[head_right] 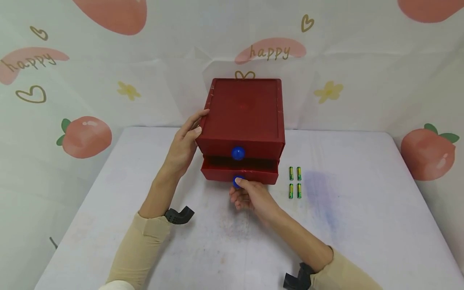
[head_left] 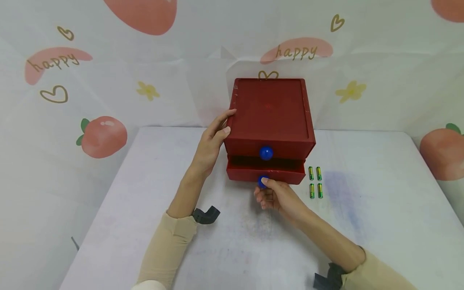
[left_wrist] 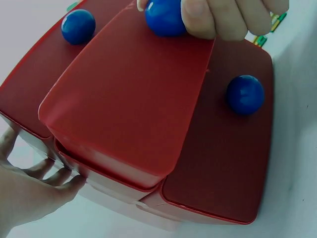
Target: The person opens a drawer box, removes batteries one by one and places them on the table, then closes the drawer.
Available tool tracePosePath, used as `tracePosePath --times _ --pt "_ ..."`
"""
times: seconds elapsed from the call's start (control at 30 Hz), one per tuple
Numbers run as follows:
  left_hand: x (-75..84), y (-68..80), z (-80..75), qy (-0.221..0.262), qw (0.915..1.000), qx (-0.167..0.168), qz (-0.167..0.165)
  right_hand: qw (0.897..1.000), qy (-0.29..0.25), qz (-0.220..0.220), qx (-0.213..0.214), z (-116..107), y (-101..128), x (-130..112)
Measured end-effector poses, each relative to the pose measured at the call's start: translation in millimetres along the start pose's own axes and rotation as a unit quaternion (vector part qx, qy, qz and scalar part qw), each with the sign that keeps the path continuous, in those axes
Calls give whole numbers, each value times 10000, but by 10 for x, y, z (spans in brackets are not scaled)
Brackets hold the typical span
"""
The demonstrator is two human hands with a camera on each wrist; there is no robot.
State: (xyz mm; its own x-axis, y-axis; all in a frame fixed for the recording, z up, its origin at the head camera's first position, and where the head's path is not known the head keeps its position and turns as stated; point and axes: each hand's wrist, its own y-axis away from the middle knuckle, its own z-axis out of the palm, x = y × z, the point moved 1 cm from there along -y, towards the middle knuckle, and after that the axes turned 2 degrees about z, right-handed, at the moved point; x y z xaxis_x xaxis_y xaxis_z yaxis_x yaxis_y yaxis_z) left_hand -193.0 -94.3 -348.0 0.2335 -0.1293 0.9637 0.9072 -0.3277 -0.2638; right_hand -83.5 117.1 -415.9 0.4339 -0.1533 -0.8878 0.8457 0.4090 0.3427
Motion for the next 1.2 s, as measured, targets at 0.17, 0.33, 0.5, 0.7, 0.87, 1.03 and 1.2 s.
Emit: tracePosePath --times 0.17,0.33,0.5,0.7,0.87,1.03,1.2 --pt "4 -3 -7 13 10000 44 -13 10000 20 -59 44 -22 -68 -25" --pt "-6 -8 -12 18 10000 66 -8 9999 58 -52 132 -50 -131 -38" --pt "-15 -16 -12 12 9999 101 22 9998 39 -56 166 -69 -191 -50" --pt "-20 -24 -3 33 9999 143 20 9998 -85 -117 121 -73 -240 -75" --pt "-21 -35 3 -17 9999 152 -8 9997 -70 -146 186 -92 -272 -95" --pt "-30 -44 9 -142 9998 156 -14 9996 -11 -187 200 -123 -289 -113" --pt "-31 -31 19 -83 9998 149 42 9997 -13 -192 148 -121 -289 -123"
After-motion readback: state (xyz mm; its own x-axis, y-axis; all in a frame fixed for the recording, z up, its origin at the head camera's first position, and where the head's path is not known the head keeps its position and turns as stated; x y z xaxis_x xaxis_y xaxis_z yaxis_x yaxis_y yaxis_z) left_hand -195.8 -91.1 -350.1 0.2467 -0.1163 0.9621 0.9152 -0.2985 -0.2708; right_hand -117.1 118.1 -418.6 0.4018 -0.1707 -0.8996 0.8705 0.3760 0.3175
